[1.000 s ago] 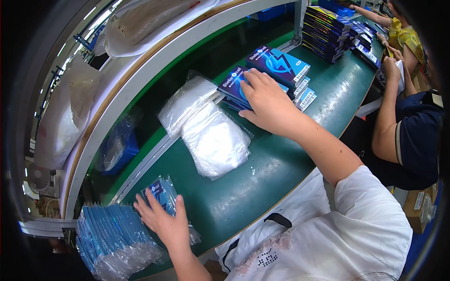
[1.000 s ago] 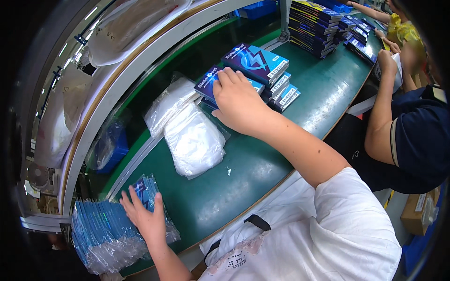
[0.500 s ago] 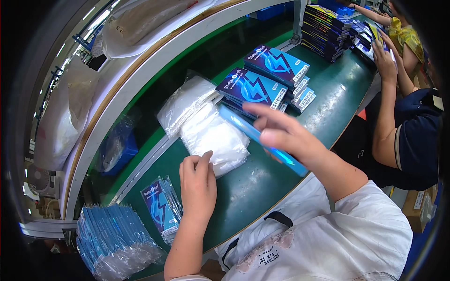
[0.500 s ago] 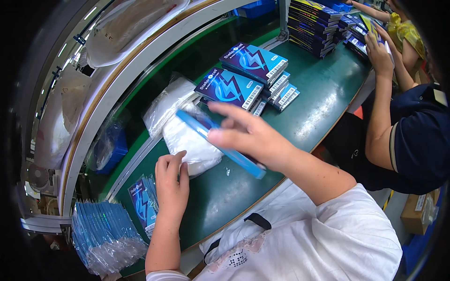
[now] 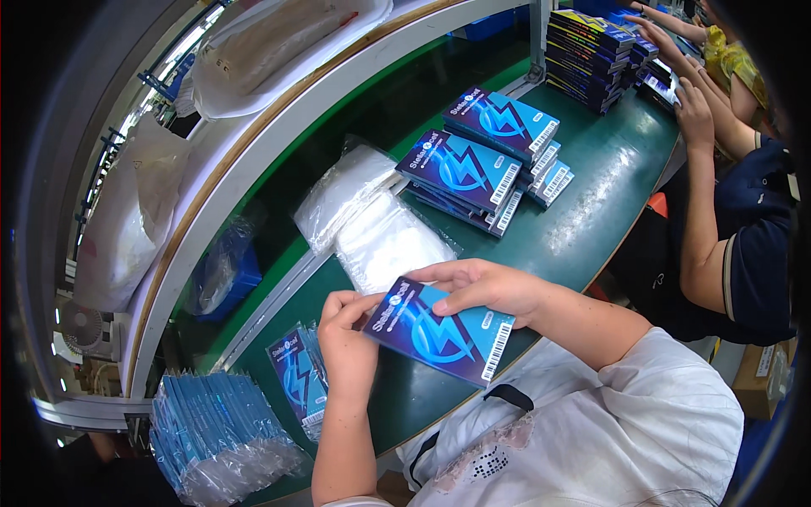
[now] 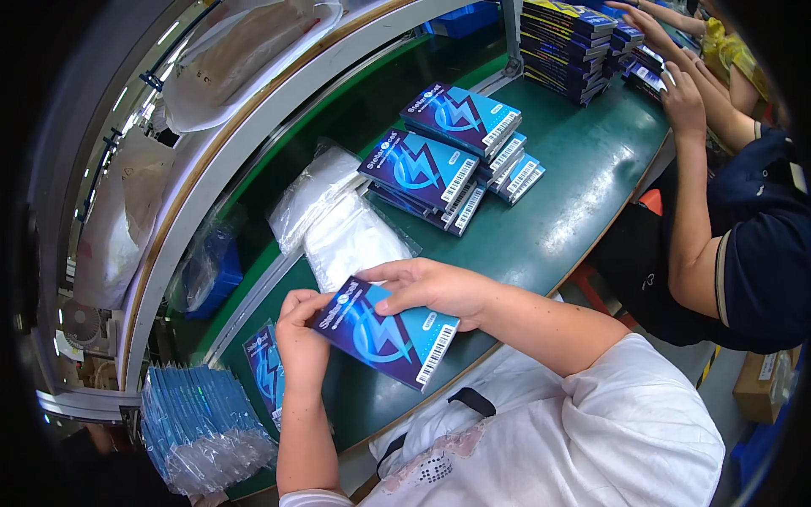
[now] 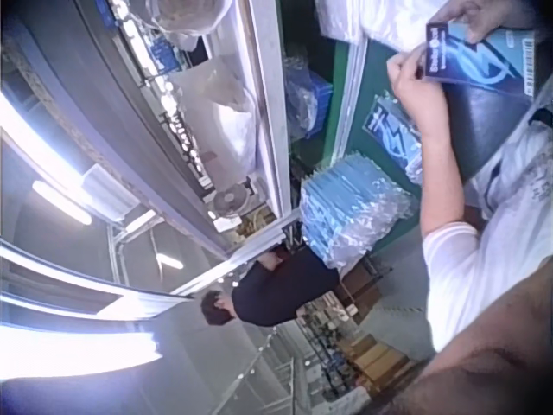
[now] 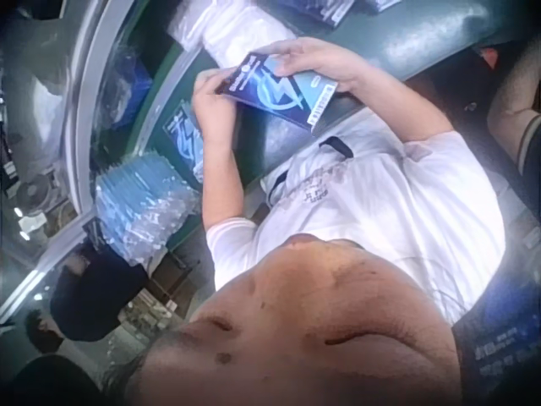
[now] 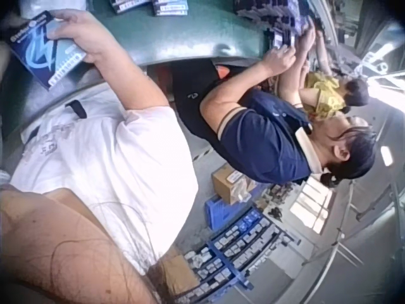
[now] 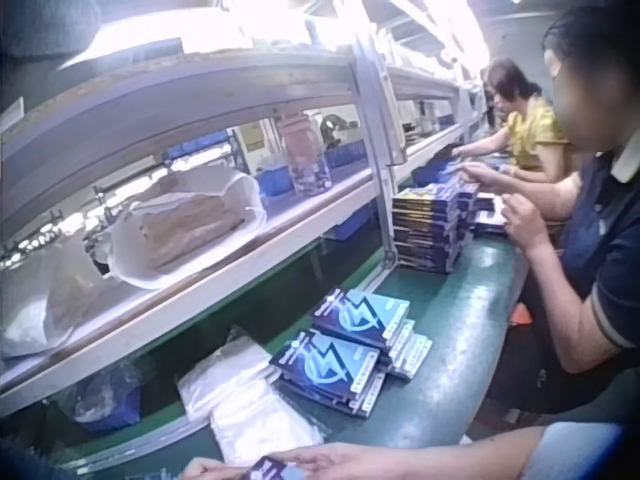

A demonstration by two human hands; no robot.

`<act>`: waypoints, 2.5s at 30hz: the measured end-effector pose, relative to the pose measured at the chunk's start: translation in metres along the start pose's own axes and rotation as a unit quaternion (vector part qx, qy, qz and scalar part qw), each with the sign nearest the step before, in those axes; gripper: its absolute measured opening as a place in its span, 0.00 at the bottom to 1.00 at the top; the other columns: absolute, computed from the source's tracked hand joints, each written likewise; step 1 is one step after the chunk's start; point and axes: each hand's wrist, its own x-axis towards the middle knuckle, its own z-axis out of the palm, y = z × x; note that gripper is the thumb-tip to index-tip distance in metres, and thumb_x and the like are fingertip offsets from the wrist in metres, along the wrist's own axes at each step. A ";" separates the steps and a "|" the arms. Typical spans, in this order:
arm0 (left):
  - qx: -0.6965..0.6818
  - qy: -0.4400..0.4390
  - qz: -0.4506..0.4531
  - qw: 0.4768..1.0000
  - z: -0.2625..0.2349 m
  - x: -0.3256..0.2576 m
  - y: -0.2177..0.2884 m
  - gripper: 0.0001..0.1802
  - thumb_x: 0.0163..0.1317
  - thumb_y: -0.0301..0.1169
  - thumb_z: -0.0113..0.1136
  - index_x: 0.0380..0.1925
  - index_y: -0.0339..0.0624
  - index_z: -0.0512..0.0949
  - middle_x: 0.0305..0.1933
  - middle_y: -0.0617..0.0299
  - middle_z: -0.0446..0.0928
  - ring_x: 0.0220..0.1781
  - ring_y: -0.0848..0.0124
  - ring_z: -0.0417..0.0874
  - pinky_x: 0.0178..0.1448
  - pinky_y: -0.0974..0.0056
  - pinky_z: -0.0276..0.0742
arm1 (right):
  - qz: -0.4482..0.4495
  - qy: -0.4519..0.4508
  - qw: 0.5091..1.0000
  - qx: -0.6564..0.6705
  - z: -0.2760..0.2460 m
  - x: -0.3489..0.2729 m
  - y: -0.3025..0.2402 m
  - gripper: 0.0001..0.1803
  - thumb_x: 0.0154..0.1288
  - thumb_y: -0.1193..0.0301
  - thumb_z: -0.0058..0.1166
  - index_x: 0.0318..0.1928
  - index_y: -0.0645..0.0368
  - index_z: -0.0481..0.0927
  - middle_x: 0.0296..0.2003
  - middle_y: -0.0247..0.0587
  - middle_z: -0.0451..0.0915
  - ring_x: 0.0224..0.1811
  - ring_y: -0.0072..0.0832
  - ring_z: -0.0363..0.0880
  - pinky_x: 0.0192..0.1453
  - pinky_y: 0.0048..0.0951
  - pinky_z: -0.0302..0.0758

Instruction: The person repeatedly picks up small blue boxes labeled 'Stellar Cell' and places them into clear plastic bags. They then stack the packaged items on a green workbench. The process is repetitive, involving picking, bagging, and stacking.

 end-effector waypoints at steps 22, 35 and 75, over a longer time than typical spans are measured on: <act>-0.488 0.003 -0.217 0.845 0.004 -0.040 0.027 0.17 0.67 0.24 0.49 0.54 0.32 0.68 0.53 0.55 0.76 0.54 0.68 0.78 0.59 0.63 0.72 | -0.079 0.142 0.926 -0.341 0.036 -0.012 0.026 0.19 0.59 0.59 0.65 0.34 0.63 0.78 0.24 0.37 0.77 0.26 0.18 0.71 0.29 0.23 0.69; -0.574 -0.342 -0.222 0.710 -0.004 -0.059 0.041 0.35 0.71 0.49 0.42 0.67 0.32 0.55 0.62 0.43 0.68 0.65 0.52 0.70 0.67 0.48 0.67 | -0.558 0.119 0.648 -0.504 0.065 -0.041 -0.007 0.24 0.49 0.86 0.52 0.50 0.63 0.78 0.26 0.43 0.79 0.22 0.37 0.76 0.28 0.34 0.72; 0.324 -0.043 0.199 0.924 0.000 0.004 -0.003 0.13 0.51 0.20 0.58 0.39 0.40 0.81 0.36 0.58 0.77 0.43 0.60 0.77 0.51 0.54 0.69 | -0.269 0.305 0.547 -0.732 0.019 -0.009 -0.050 0.32 0.46 0.63 0.68 0.54 0.55 0.75 0.48 0.54 0.70 0.55 0.49 0.69 0.60 0.42 0.66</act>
